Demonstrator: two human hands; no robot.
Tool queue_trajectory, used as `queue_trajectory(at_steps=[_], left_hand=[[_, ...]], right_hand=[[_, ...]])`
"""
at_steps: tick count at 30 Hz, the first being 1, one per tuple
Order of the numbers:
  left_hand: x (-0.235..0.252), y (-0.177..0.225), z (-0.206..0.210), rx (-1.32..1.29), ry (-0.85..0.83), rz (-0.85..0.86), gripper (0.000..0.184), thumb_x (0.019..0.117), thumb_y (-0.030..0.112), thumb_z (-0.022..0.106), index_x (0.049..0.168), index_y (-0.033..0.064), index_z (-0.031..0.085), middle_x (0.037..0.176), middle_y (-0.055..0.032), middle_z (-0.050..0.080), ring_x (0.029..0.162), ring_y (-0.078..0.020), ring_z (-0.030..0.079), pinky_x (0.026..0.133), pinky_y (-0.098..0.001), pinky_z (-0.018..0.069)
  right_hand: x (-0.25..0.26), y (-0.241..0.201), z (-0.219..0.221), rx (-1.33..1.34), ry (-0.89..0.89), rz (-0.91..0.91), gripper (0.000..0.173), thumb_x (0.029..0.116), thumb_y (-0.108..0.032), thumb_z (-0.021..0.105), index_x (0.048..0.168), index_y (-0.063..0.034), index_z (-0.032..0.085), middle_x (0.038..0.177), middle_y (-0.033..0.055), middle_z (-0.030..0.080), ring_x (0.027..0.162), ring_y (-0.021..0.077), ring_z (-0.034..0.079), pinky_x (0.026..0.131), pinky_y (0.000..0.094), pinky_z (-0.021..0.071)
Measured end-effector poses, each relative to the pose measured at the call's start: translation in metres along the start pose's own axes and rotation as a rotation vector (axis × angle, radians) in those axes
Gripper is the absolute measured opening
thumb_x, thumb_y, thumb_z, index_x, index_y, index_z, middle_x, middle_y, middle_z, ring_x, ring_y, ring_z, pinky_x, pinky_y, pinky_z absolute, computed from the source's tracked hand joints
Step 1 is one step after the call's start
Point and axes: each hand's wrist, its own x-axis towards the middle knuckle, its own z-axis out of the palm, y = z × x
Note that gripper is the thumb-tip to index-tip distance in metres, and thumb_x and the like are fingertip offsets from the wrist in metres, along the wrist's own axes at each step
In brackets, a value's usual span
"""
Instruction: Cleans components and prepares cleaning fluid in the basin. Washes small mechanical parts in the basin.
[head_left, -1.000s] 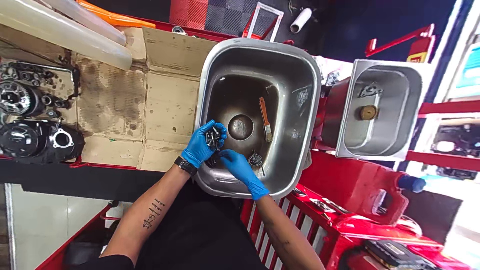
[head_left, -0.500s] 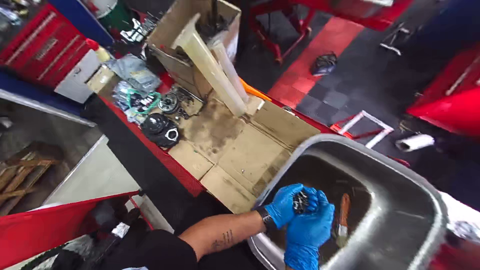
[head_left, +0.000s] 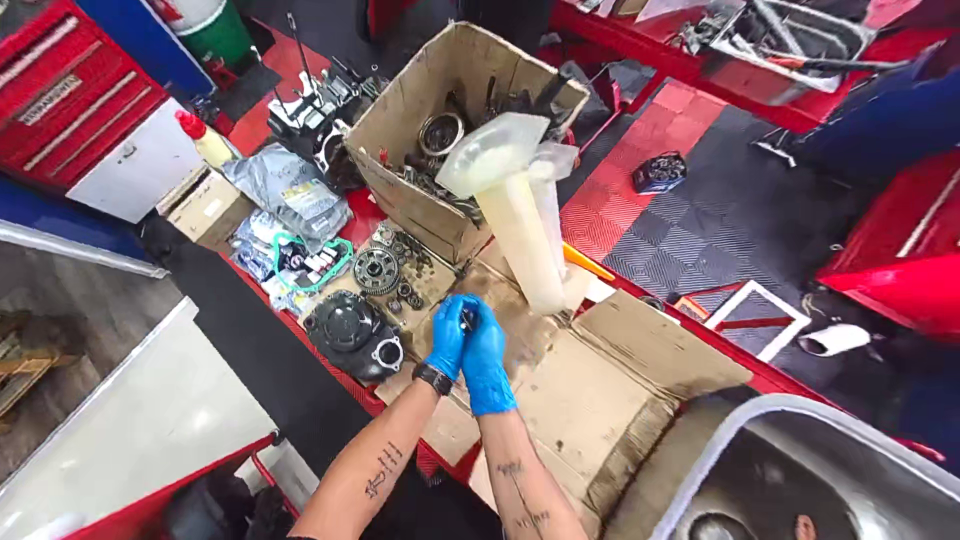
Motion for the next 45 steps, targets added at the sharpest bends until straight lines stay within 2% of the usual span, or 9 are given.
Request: queue_trajectory(at_steps=[3,8,15,23,25,30,34,40,45], left_hand=[[0.078,0.007,-0.032,0.105,0.057,-0.108,0.04,0.1114,0.019,0.037,0.125,-0.009,0.063,0.126,-0.0222,0.064,0.117,-0.0222,0.061,0.105,-0.0382,0.048],[0.142,0.015,-0.051,0.164,0.075,-0.29,0.045,0.1133,0.025,0.035,0.134,-0.0067,0.058,0.138,-0.0239,0.058,0.13,-0.0274,0.055,0.111,-0.0428,0.0434],[0.163,0.006,-0.052,0.087,0.049,-0.497,0.057,0.1134,0.042,0.027,0.132,-0.001,0.061,0.129,-0.0192,0.063,0.119,-0.0245,0.061,0.103,-0.0438,0.0491],[0.172,0.008,-0.062,0.096,-0.079,-0.447,0.062,0.1138,0.041,0.018,0.137,-0.0024,0.056,0.138,-0.0181,0.058,0.126,-0.0225,0.055,0.107,-0.0403,0.0442],[0.172,0.008,-0.067,0.119,-0.123,-0.449,0.064,0.1136,0.041,0.017,0.14,-0.0033,0.053,0.146,-0.0187,0.055,0.134,-0.0242,0.051,0.112,-0.0416,0.04],[0.169,0.021,-0.074,0.243,-0.281,-0.481,0.064,0.1128,0.045,0.016,0.153,0.0028,0.044,0.161,-0.0127,0.042,0.151,-0.0253,0.032,0.122,-0.0511,0.026],[0.172,0.04,-0.08,0.318,-0.325,-0.51,0.061,0.1128,0.045,0.02,0.156,0.0074,0.041,0.164,-0.0097,0.037,0.154,-0.0243,0.028,0.124,-0.0531,0.0237],[0.167,0.062,-0.091,0.284,-0.32,-0.513,0.061,0.1132,0.043,0.023,0.148,0.001,0.048,0.152,-0.0143,0.052,0.143,-0.0247,0.046,0.116,-0.0467,0.0377],[0.136,0.066,-0.091,0.251,-0.261,-0.465,0.057,0.1139,0.038,0.025,0.142,-0.0025,0.053,0.141,-0.0173,0.06,0.131,-0.0213,0.056,0.11,-0.0374,0.0438]], right_hand=[[0.056,0.028,0.057,-0.004,0.036,0.059,0.033,0.1091,-0.021,0.041,0.117,-0.0024,0.068,0.107,0.0068,0.071,0.098,0.0144,0.067,0.088,0.0345,0.0562],[0.104,0.044,0.103,-0.039,0.125,0.126,0.03,0.108,-0.018,0.044,0.11,-0.0012,0.068,0.1,0.0089,0.07,0.092,0.016,0.067,0.082,0.0353,0.0565],[0.125,0.05,0.108,-0.043,0.297,0.222,0.025,0.1061,-0.022,0.051,0.1,-0.0042,0.068,0.091,0.0077,0.069,0.084,0.0167,0.066,0.075,0.0368,0.0558],[0.133,0.044,0.1,-0.142,0.292,0.267,0.034,0.1098,-0.027,0.045,0.117,-0.0001,0.065,0.105,0.0131,0.068,0.094,0.0194,0.065,0.083,0.0387,0.0546],[0.13,0.037,0.099,-0.2,0.296,0.271,0.035,0.1097,-0.028,0.046,0.121,0.0008,0.063,0.112,0.0147,0.066,0.1,0.0206,0.063,0.087,0.04,0.0526],[0.126,0.021,0.088,-0.308,0.273,0.32,0.044,0.1098,-0.033,0.046,0.135,0.0005,0.059,0.138,0.0181,0.06,0.127,0.0249,0.057,0.104,0.0455,0.0479],[0.122,0.006,0.076,-0.328,0.23,0.365,0.044,0.1097,-0.035,0.046,0.134,0.0001,0.059,0.136,0.0178,0.061,0.124,0.0242,0.059,0.101,0.0419,0.049],[0.069,-0.034,0.026,-0.324,0.03,0.224,0.041,0.1109,-0.027,0.041,0.137,-0.0014,0.06,0.135,0.0134,0.065,0.12,0.0206,0.066,0.099,0.0378,0.0544],[-0.048,-0.064,-0.071,-0.403,0.082,-0.033,0.04,0.1089,-0.023,0.04,0.125,0.0018,0.066,0.12,0.0122,0.072,0.109,0.0216,0.07,0.095,0.0379,0.0581]])
